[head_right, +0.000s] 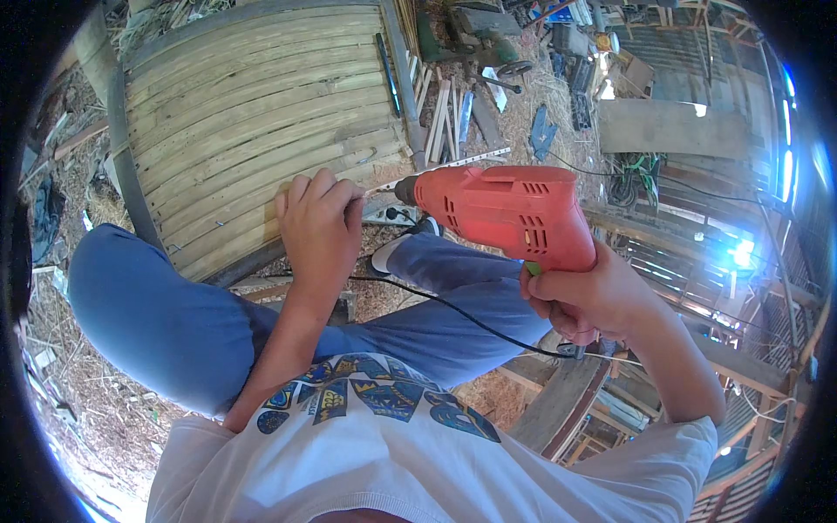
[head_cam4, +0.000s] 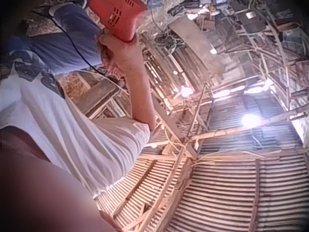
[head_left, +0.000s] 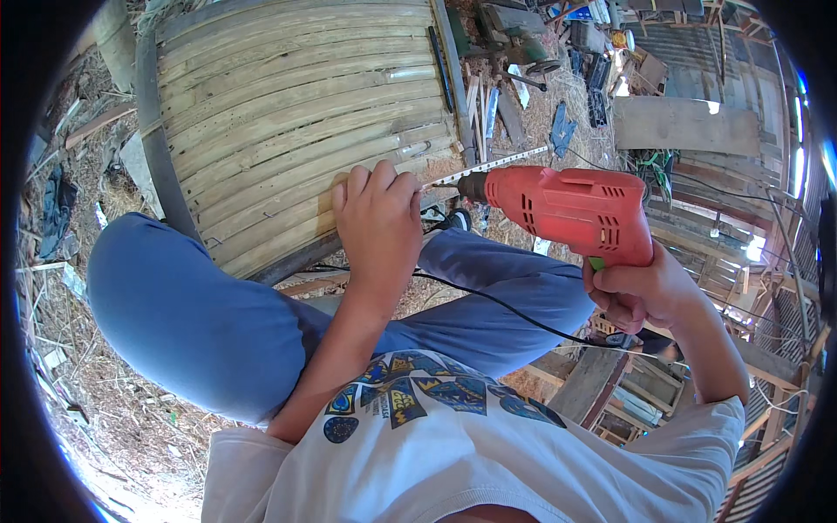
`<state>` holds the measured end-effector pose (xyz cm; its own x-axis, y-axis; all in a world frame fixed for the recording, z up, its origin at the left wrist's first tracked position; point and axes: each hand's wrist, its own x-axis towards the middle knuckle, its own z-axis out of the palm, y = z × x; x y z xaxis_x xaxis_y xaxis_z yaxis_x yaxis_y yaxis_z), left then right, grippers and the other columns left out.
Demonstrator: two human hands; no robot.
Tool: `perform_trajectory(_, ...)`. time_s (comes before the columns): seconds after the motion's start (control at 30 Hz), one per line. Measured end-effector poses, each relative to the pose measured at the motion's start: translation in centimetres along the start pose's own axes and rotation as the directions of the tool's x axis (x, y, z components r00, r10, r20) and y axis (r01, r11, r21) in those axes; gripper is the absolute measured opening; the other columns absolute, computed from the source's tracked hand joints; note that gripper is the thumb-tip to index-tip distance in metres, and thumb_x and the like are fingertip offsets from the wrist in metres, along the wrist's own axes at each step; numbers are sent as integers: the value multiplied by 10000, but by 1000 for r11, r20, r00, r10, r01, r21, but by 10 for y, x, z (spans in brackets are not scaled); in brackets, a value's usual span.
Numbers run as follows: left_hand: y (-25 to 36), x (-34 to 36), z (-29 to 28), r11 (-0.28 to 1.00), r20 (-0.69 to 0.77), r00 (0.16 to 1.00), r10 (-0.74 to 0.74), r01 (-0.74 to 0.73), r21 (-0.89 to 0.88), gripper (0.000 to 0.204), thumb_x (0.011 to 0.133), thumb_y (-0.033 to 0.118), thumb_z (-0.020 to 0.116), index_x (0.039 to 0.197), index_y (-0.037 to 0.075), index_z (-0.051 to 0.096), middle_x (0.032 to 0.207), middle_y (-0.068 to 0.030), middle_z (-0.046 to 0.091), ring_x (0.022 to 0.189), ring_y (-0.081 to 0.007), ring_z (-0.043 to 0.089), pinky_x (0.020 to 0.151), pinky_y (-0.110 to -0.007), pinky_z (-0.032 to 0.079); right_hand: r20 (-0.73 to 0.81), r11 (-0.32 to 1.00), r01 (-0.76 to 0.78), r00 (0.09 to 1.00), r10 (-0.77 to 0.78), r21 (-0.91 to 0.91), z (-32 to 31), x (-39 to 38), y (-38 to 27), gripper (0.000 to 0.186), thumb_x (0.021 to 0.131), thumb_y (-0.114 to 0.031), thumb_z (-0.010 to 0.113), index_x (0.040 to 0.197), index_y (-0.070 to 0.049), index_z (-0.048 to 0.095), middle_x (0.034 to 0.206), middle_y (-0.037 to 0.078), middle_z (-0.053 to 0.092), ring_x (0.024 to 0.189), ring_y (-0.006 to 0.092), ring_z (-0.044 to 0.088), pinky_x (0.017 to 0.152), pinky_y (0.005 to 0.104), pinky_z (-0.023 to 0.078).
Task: The person holds a red drill and creates holes in a long bamboo strip. The person positions the drill bit against the bamboo and presses the trigger to drill through the material.
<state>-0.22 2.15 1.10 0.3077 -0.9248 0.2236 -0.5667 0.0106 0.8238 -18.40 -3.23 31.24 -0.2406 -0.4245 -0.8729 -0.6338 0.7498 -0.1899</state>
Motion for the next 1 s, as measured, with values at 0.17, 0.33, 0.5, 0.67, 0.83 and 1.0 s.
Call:
perform_trajectory(0.17, -1, 0, 1, 1000, -7, 1000, 9, -9, 3, 138, 847, 119, 884, 892, 146, 757, 930, -25, 617, 968, -294, 606, 899, -471, 424, -24, 1000, -13, 1000, 13, 10, 0, -1, 2, 219, 923, -93, 776, 1099, 5, 690, 762, 106, 680, 454, 140, 582, 391, 312, 398)
perform_trajectory(0.33, -1, 0, -1, 1000, -1, 1000, 10, -10, -6, 136, 846, 118, 885, 890, 143, 759, 934, -30, 617, 976, -297, 606, 908, -475, 428, -25, 1000, -1, 1000, 0, -3, 3, -2, 2, 216, 926, -84, 770, 1106, 7, 693, 766, 106, 681, 454, 139, 585, 390, 312, 391)
perform_trajectory(0.5, 0, 0, 0, 1000, 10, 1000, 3, -3, -8, 136, 847, 118, 886, 903, 145, 766, 936, -29, 619, 979, -297, 608, 912, -478, 430, 17, 1000, 9, 1000, -9, -3, 0, 1, 1, 224, 930, -81, 767, 1116, 25, 700, 768, 99, 680, 451, 136, 584, 381, 306, 382)
perform_trajectory(0.67, 0, -1, 0, 1000, 8, 1000, 5, -5, 1, 136, 848, 121, 887, 911, 148, 769, 938, -28, 619, 980, -297, 607, 901, -479, 428, 21, 1000, 24, 999, -24, -7, 1, 0, 1, 221, 933, -77, 770, 1117, 30, 708, 788, 106, 686, 447, 131, 580, 377, 303, 377)
perform_trajectory(0.83, 0, 0, -1, 1000, 2, 1000, 4, -4, 8, 134, 849, 123, 887, 910, 149, 770, 940, -28, 619, 983, -298, 605, 891, -480, 425, 18, 999, 35, 999, -35, -8, 1, 2, 3, 217, 932, -77, 774, 1110, 30, 708, 798, 111, 690, 448, 131, 580, 377, 304, 380)
perform_trajectory(1.0, -1, 0, 0, 1000, -8, 1000, 16, -16, 5, 134, 849, 119, 884, 907, 146, 766, 940, -29, 619, 977, -300, 604, 886, -476, 426, 13, 999, 47, 999, -47, 0, 1, 3, 4, 220, 932, -83, 782, 1103, 28, 700, 796, 112, 688, 448, 132, 578, 377, 306, 378)
